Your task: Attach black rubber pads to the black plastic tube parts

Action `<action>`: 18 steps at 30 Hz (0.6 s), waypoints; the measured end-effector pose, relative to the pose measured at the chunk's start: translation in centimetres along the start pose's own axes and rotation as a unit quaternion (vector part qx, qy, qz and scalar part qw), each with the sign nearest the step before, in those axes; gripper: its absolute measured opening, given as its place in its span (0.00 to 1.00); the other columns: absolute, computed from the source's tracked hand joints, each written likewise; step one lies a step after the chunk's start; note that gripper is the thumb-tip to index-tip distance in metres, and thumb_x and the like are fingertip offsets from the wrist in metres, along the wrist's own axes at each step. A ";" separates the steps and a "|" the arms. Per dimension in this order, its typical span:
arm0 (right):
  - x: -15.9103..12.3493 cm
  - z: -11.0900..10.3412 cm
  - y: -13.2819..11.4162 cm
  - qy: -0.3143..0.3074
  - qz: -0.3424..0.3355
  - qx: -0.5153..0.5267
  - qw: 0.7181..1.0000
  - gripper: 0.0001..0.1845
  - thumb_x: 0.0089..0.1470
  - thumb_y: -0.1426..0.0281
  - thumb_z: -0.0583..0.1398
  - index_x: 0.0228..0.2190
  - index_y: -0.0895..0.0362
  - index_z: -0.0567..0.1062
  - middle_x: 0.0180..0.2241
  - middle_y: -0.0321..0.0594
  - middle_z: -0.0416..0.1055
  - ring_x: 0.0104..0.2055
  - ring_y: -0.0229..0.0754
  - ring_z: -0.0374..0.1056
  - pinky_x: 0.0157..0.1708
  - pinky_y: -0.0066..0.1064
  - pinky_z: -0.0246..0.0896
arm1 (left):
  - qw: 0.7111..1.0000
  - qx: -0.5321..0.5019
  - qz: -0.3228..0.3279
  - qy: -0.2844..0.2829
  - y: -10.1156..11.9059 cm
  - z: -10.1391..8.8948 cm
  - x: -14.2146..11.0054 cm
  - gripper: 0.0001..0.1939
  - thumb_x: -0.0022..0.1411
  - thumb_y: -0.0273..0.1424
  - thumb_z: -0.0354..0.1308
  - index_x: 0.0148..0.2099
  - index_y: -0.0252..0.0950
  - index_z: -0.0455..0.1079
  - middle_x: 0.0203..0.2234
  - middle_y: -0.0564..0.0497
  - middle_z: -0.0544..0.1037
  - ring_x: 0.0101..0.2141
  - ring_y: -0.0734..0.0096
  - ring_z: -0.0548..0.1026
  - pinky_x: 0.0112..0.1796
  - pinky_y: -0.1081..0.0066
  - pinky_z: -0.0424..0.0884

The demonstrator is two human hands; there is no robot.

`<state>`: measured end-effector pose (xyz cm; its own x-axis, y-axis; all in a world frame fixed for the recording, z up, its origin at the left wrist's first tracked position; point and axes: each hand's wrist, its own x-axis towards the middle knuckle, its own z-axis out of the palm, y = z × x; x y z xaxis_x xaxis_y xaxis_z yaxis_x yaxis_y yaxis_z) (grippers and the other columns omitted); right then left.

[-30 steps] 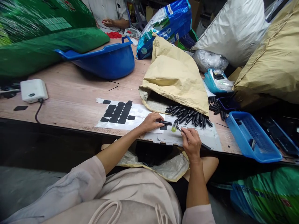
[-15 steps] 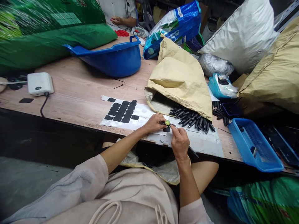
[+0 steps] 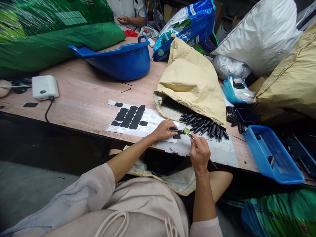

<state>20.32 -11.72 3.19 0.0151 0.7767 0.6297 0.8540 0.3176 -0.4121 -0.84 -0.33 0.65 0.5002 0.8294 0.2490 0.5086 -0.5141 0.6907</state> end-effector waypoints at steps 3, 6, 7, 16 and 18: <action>-0.1 -1.7 2.5 -0.055 -0.050 0.013 0.997 0.14 0.65 0.68 0.60 0.49 0.50 0.82 0.38 0.41 0.79 0.42 0.44 0.73 0.45 0.36 0.68 | 1.000 0.014 -0.002 0.006 0.2 0.0 -0.1 0.09 0.58 0.33 0.70 0.41 0.37 0.79 0.35 0.49 0.78 0.41 0.61 0.73 0.46 0.63 0.68; -0.3 -2.6 5.1 -0.105 -0.085 -0.023 0.991 0.10 0.64 0.68 0.62 0.44 0.49 0.84 0.36 0.39 0.78 0.39 0.43 0.72 0.42 0.37 0.67 | 1.000 0.029 0.004 0.001 0.2 0.1 -0.2 0.09 0.60 0.35 0.70 0.42 0.37 0.78 0.36 0.48 0.77 0.42 0.60 0.73 0.46 0.62 0.68; -0.4 -2.7 5.8 -0.110 -0.089 -0.030 0.989 0.10 0.64 0.67 0.61 0.43 0.49 0.84 0.36 0.39 0.78 0.38 0.43 0.72 0.42 0.36 0.67 | 0.999 0.032 0.007 -0.001 0.1 0.1 -0.2 0.09 0.61 0.35 0.69 0.42 0.38 0.78 0.37 0.48 0.77 0.42 0.60 0.73 0.47 0.61 0.68; -0.8 -1.7 7.1 -0.089 -0.068 -0.049 0.992 0.10 0.63 0.66 0.62 0.43 0.50 0.83 0.37 0.39 0.77 0.39 0.43 0.69 0.43 0.37 0.65 | 0.993 -0.063 0.079 0.062 0.7 -0.7 -1.7 0.11 0.72 0.38 0.55 0.47 0.36 0.74 0.40 0.46 0.79 0.43 0.63 0.75 0.47 0.64 0.71; -1.0 -1.6 7.0 -0.091 -0.057 -0.047 0.993 0.10 0.63 0.66 0.62 0.42 0.50 0.83 0.37 0.39 0.76 0.39 0.43 0.69 0.43 0.37 0.65 | 0.989 -0.076 0.113 0.048 1.9 -0.8 -3.4 0.14 0.75 0.40 0.52 0.49 0.36 0.74 0.40 0.45 0.80 0.42 0.63 0.76 0.46 0.64 0.71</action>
<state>27.12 -11.13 0.78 -0.1721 0.8268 0.5356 0.8899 0.3636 -0.2754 -2.11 -3.96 1.67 0.5157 0.7181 0.4673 0.2759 -0.6556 0.7029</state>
